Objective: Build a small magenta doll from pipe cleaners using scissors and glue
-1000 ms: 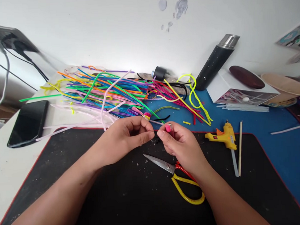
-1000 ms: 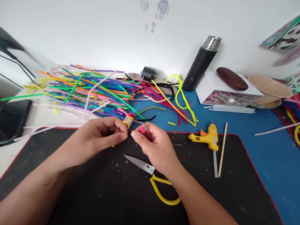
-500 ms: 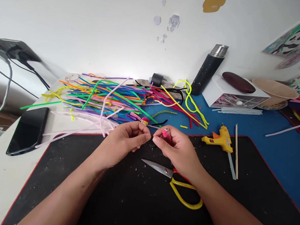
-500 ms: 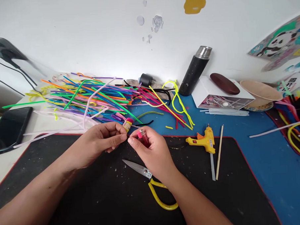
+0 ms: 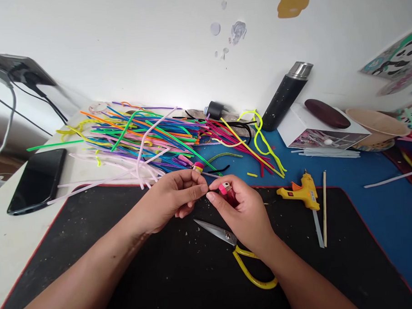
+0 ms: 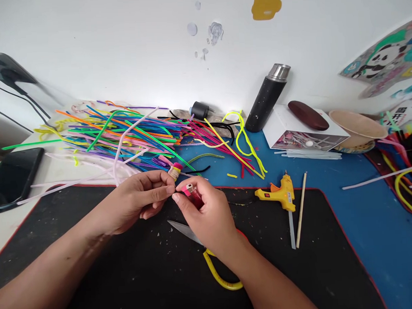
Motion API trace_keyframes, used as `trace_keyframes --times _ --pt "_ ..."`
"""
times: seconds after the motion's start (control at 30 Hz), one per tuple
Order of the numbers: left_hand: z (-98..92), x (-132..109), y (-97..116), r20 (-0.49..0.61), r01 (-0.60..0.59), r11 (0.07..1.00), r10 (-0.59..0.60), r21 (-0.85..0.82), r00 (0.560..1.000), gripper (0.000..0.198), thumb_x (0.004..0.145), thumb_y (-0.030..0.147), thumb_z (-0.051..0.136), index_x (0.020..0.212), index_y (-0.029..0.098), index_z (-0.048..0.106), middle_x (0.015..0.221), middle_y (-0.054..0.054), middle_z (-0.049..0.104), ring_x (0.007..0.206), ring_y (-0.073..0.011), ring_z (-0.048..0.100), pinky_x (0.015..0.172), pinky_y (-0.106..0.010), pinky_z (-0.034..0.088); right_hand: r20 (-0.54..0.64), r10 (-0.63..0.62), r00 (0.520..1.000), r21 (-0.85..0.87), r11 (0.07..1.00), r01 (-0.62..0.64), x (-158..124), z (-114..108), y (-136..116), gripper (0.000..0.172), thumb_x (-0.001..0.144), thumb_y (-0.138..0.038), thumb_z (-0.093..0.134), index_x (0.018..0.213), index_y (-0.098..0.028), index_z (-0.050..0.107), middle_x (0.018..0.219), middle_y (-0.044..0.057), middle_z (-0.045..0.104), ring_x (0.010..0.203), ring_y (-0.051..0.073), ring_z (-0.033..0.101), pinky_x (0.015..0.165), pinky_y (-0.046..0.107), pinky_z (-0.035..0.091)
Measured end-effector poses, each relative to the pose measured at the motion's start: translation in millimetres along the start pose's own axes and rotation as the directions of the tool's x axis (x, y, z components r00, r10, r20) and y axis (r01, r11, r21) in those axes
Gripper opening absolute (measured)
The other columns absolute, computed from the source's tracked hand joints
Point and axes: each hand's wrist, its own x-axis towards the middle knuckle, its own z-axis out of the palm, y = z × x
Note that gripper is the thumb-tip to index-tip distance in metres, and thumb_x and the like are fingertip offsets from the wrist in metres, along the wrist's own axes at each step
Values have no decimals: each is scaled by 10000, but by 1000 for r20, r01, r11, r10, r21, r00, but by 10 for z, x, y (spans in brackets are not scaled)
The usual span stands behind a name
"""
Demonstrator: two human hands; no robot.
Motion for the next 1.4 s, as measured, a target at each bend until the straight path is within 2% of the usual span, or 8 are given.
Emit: trace_keyframes --times 0.37,0.63,0.73,0.9,1.03,1.4 --pt "50 -13 44 -19 14 999 -13 44 1000 471 768 572 935 848 168 706 508 86 511 405 -46 393 382 -154 251 -18 -33 999 -46 998 32 0 4 3 58 989 -304 719 995 -247 712 781 -39 675 602 129 539 558 265 403" --pt "1 -22 19 -8 11 999 -10 52 1000 413 858 548 867 869 158 731 534 70 530 429 -49 413 399 -157 261 -33 -79 996 -38 996 78 3 -16 -29 74 1008 -293 694 961 -236 706 755 -41 668 580 120 522 553 255 403" --pt "-4 -20 28 4 4 998 -4 66 1000 403 877 543 851 884 159 729 549 68 531 444 -53 412 406 -160 268 -31 -50 998 -26 998 49 4 -24 -60 104 1009 -314 690 954 -229 715 719 -45 632 560 118 483 533 248 392" --pt "-4 -21 74 -20 -81 993 83 91 996 382 845 505 884 965 173 737 646 68 534 494 -63 415 421 -172 308 -34 27 999 5 1000 -27 15 -42 -100 145 987 -342 701 909 -220 712 677 -45 586 552 122 466 524 251 383" --pt "-6 -42 96 -11 -128 969 133 209 991 353 861 479 870 1001 174 761 767 31 607 534 -68 467 462 -190 366 -20 47 999 14 999 -47 19 -44 -94 150 981 -350 706 901 -223 712 691 -36 599 567 129 472 535 258 387" --pt "10 -62 87 6 -190 935 197 300 980 268 900 425 815 935 168 746 745 18 598 603 -100 467 520 -205 377 7 33 999 26 999 -33 11 -47 -93 140 992 -326 699 896 -226 704 689 -52 576 561 120 423 519 265 336"
